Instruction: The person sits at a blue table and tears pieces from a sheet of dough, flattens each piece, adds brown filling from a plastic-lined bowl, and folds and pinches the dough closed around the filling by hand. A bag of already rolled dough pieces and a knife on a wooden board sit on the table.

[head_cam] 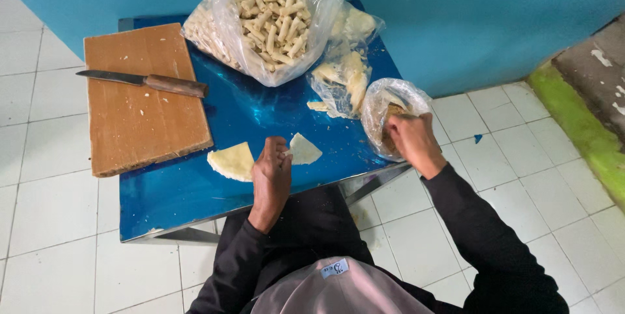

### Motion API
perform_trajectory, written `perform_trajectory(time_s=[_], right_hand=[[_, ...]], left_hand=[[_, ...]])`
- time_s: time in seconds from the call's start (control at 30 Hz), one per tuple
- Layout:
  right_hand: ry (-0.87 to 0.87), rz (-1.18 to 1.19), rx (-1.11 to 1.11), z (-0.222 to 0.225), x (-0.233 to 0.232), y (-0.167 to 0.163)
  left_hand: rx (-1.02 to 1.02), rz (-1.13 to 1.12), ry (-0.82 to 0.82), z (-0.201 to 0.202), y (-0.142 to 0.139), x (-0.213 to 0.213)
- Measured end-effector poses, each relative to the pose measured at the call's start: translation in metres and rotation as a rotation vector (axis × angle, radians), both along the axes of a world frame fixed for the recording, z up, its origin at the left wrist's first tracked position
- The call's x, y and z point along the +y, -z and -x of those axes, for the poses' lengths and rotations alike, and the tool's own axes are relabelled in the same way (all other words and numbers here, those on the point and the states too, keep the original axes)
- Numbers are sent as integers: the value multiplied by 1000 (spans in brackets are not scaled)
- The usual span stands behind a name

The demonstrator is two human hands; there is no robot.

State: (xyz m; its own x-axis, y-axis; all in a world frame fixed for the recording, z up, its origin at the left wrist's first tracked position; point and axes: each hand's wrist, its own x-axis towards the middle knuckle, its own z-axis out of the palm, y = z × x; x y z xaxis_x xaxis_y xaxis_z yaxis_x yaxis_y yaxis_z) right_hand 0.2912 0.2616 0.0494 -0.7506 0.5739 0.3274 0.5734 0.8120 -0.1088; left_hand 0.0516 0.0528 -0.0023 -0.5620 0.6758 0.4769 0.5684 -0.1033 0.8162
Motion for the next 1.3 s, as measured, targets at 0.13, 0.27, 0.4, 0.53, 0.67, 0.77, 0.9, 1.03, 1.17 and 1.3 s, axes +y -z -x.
perform_trajectory(time_s=[0.13,0.27,0.4,0.53,0.67,0.77,0.9,1.03,1.17,1.3], right_hand=[[62,337,175,16,-9,-28],[-387,540,339,76,-46,-14],[-346,368,196,119,-81,21],[-480,178,306,108,-89,40],[-480,159,250,90,-85,45],[-441,134,133,78,-82,44],[-360,-193,-153,64,-88,43],[-346,-438,-268,56,-97,46],[-419,-423,-281,53,-92,41],[-371,-114,2,51,-90,33]], left_hand=[[-40,10,23,4,2,0],[-123,27,29,5,3,4],[-70,10,29,6,6,7],[16,-10,116,9,8,7],[52,44,210,13,7,4],[103,101,227,11,2,-1],[106,175,241,9,-6,-4],[313,106,239,8,-9,-6],[334,125,226,9,-7,-5],[475,105,235,14,-4,0]])
